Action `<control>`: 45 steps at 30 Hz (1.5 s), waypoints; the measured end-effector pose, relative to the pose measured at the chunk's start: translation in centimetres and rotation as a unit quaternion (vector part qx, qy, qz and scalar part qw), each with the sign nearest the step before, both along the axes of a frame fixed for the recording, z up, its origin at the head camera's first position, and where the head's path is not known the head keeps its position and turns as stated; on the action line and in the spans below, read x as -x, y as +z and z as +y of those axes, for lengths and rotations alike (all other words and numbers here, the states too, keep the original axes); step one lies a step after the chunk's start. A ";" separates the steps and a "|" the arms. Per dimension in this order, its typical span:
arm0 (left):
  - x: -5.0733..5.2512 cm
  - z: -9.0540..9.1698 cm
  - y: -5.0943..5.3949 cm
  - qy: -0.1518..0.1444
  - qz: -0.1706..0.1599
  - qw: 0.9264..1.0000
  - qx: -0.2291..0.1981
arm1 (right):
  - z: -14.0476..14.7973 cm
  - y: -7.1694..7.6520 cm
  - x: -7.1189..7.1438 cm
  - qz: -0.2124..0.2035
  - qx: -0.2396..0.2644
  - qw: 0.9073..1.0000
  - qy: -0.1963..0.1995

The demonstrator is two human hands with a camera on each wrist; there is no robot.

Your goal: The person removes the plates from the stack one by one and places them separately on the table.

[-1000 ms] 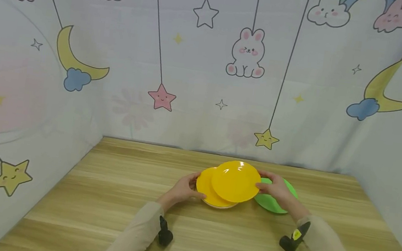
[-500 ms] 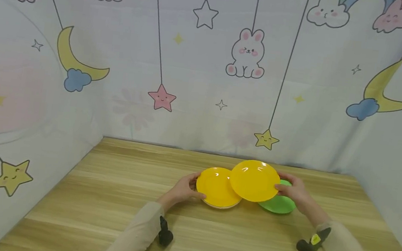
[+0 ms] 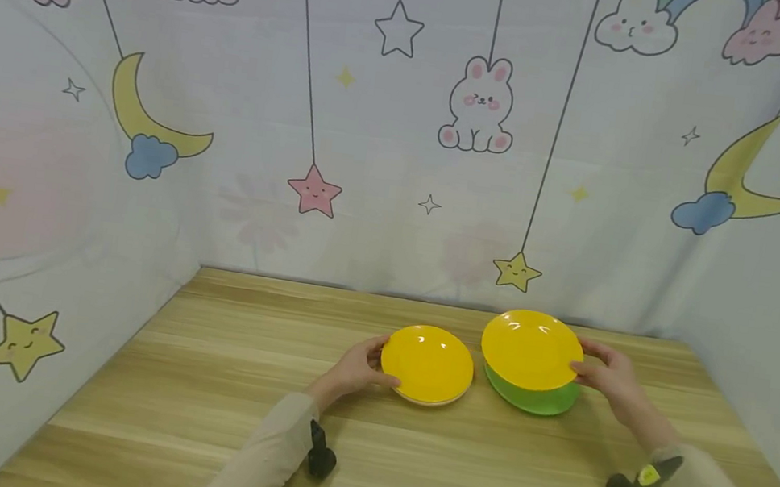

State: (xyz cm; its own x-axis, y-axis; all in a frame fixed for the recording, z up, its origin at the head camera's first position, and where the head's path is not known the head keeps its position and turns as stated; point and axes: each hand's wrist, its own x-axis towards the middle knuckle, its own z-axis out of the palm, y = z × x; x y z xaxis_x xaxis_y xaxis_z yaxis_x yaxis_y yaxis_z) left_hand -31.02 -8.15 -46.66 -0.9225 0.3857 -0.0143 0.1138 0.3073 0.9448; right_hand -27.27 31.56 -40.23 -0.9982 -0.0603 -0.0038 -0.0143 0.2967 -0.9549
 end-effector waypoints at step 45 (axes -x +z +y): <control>-0.2 0.0 0.3 -0.002 -0.002 1.000 -0.008 | 10.0 -4.0 -4.9 -0.040 0.164 0.972 -0.165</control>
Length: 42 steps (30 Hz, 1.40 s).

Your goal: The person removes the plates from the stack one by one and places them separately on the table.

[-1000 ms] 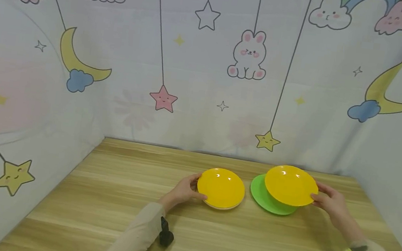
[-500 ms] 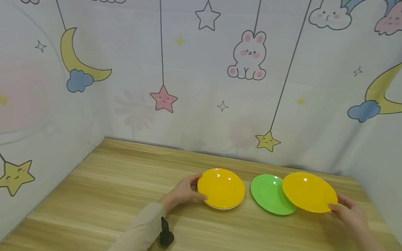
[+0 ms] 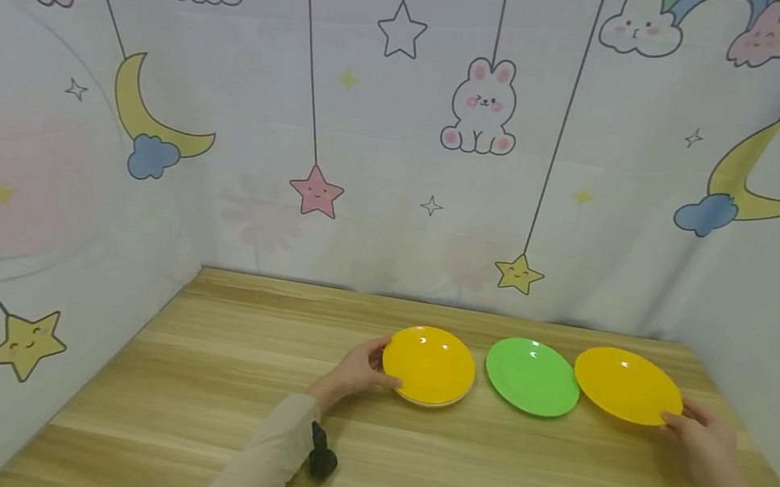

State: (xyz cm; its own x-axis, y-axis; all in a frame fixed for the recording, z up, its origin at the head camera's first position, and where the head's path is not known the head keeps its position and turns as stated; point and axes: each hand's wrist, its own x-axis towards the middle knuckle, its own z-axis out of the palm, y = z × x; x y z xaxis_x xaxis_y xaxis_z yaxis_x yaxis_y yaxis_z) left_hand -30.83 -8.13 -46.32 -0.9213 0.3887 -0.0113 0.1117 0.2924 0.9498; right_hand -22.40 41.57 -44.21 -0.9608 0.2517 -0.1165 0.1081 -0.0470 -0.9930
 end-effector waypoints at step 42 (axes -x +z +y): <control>0.0 -0.1 -0.1 -0.007 0.006 1.000 0.002 | 0.0 -1.7 -0.7 -0.051 -0.185 0.979 -0.063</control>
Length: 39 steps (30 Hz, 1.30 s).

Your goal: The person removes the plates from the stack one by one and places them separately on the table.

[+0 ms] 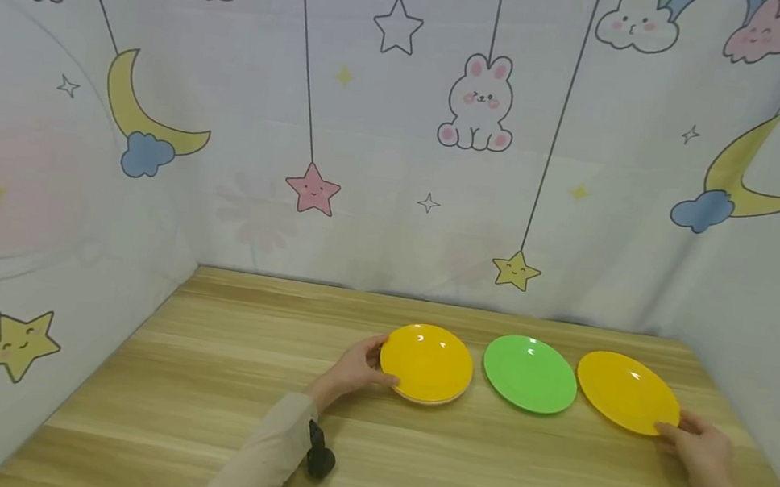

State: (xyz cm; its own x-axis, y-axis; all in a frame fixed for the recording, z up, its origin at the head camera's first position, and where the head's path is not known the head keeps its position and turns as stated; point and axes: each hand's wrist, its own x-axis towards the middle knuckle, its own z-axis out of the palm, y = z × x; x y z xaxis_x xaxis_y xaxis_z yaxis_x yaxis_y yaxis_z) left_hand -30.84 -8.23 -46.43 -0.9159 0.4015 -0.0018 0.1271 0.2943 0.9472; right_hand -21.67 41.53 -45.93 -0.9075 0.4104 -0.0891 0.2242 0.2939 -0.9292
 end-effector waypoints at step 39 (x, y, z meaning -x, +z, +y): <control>-0.1 0.0 -0.1 0.002 -0.002 1.000 0.005 | -10.1 4.5 4.0 0.019 -0.066 0.982 0.176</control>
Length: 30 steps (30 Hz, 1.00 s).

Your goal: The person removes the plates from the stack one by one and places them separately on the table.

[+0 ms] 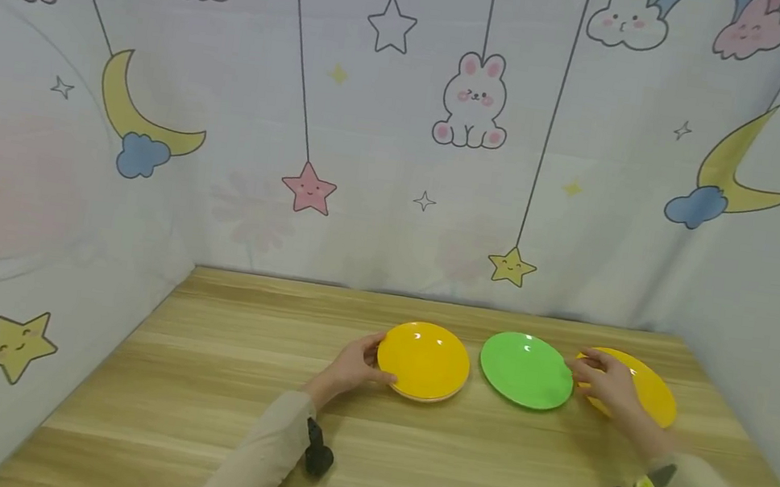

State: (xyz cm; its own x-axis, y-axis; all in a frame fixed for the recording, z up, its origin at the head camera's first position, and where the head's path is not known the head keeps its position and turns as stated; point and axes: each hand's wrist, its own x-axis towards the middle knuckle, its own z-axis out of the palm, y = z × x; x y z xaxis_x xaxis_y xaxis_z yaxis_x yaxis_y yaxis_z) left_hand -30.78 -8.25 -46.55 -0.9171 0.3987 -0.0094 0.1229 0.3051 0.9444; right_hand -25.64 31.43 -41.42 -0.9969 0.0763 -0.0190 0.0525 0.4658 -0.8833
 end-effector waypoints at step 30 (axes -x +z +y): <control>0.1 0.0 -0.1 -0.006 -0.008 1.000 -0.017 | -12.9 -1.4 2.9 -0.053 0.014 0.997 0.051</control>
